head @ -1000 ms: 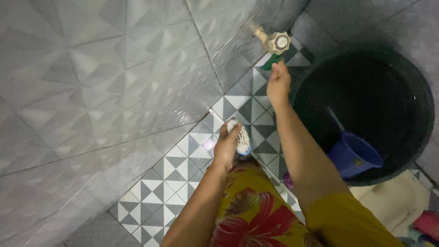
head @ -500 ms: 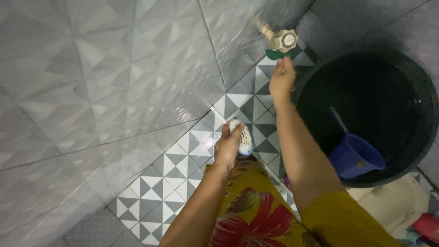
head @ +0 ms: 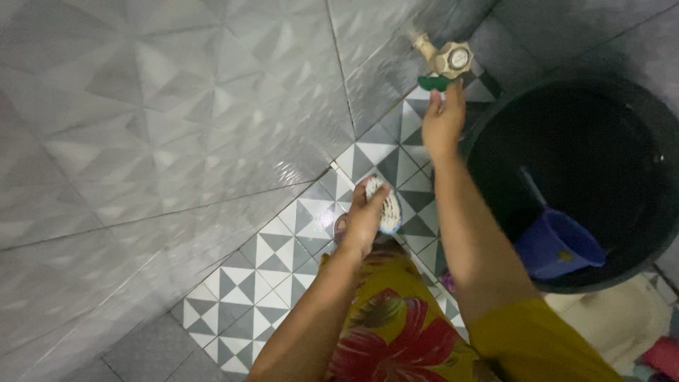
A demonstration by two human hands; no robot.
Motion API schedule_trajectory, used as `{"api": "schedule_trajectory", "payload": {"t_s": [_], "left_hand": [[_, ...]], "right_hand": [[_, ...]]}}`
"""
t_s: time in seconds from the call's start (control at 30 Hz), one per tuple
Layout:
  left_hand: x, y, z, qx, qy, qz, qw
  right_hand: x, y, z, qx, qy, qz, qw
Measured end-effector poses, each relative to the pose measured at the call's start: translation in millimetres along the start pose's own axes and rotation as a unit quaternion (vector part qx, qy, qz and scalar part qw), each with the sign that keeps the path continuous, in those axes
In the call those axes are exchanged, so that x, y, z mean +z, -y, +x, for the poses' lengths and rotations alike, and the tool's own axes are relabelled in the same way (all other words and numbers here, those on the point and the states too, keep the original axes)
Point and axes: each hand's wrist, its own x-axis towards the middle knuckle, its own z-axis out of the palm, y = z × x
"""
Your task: The person cleans a faucet by scrubbing it with a brush and a green scouring pad while rinsing it with water from a bucket and the tap.
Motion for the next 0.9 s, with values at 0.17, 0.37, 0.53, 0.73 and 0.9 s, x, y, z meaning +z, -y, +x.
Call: {"api": "schedule_trajectory", "payload": {"t_s": [0.17,0.37,0.53,0.73,0.9], "left_hand": [[11.7,5.3,9.4,0.018,0.022,-0.054,0.998],[44.1,-7.5,0.7,-0.023,0.031,-0.020,0.999],[57.3,-7.6,-0.5,0.018,0.037,-0.015,0.999],[57.2,6.8,-1.4,0.028,0.040,-0.060,0.997],[45.0,5.6,-3.0,0.040,0.043,-0.065,0.996]], "right_hand": [[-27.6,4.7,40.4,0.155,0.133,0.119,0.972],[-13.9,13.1,-3.7,-0.028,-0.003,-0.110,0.994],[-15.0,-29.4,48.7,0.102,0.131,-0.032,0.986],[-79.2,-35.2,47.8,-0.054,0.233,-0.136,0.962],[-115.4,-0.7,64.5,0.082,0.105,-0.045,0.990]]}}
